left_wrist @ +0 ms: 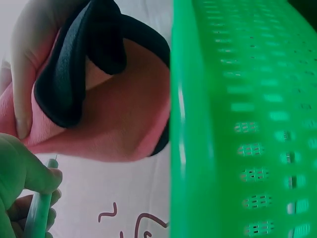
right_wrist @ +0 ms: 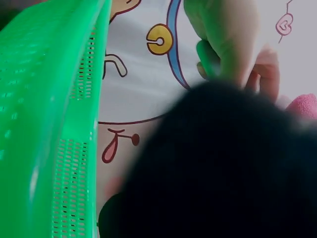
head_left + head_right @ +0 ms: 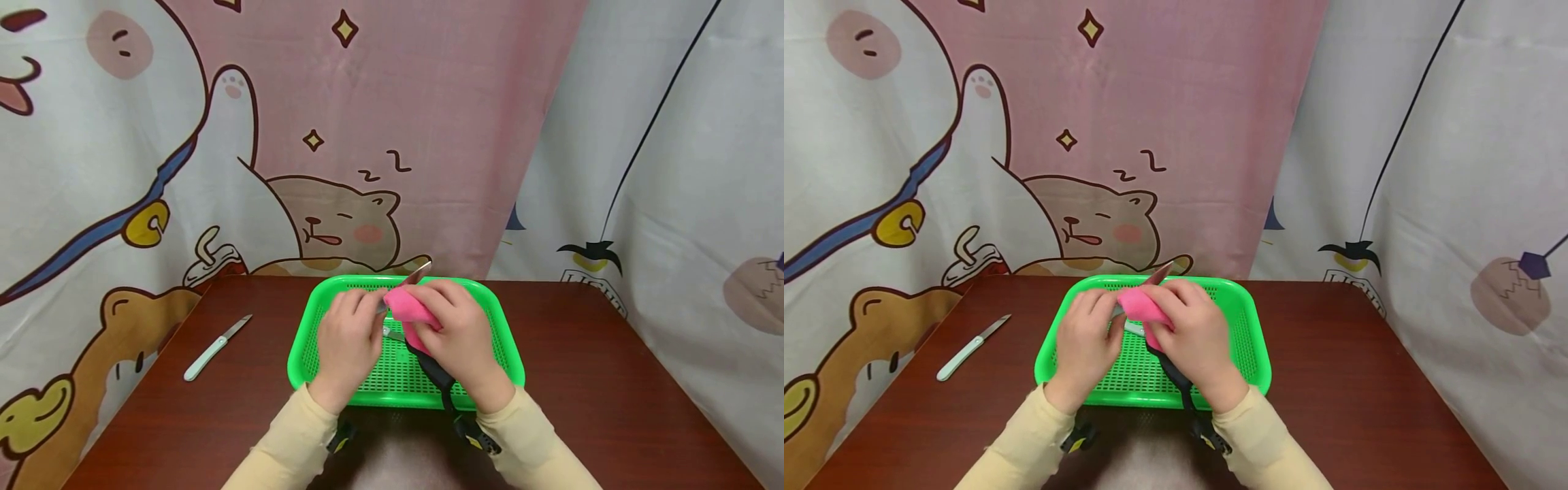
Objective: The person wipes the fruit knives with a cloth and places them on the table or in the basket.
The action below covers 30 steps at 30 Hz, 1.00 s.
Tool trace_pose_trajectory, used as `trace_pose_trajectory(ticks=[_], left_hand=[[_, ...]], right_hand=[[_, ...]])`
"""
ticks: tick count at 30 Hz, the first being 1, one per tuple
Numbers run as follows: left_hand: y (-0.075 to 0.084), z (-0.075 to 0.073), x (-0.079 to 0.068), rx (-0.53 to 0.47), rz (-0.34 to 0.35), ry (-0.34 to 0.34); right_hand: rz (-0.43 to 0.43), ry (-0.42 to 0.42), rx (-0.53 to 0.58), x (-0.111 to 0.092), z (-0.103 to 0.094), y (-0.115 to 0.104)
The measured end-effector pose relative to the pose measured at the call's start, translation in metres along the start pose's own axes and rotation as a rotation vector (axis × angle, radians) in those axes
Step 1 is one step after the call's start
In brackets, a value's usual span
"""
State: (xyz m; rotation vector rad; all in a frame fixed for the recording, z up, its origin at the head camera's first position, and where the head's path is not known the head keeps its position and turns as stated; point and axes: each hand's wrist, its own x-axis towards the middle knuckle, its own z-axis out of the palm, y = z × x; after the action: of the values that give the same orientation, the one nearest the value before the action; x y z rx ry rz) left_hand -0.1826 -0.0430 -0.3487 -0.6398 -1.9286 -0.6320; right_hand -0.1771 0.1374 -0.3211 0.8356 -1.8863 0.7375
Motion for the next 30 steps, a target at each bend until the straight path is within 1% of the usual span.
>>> trace_pose_trajectory(ticks=[4,11,19,26,30], left_hand=[[0.001,0.001,0.001,0.008,0.014,0.016],[0.005,-0.001,0.001,0.015,0.003,-0.016],[0.006,0.000,-0.002,0.001,0.000,-0.016],[0.005,0.000,-0.003,-0.006,0.011,-0.014],[0.005,0.000,-0.003,-0.010,0.021,-0.008]], right_hand=[[0.007,-0.021,-0.020,-0.001,0.004,-0.002],[0.024,-0.040,-0.063,-0.002,0.005,-0.001],[0.047,-0.052,-0.078,-0.004,0.006,0.002],[0.025,-0.007,-0.103,-0.003,0.005,0.008],[0.043,0.000,-0.117,0.000,-0.001,0.011]])
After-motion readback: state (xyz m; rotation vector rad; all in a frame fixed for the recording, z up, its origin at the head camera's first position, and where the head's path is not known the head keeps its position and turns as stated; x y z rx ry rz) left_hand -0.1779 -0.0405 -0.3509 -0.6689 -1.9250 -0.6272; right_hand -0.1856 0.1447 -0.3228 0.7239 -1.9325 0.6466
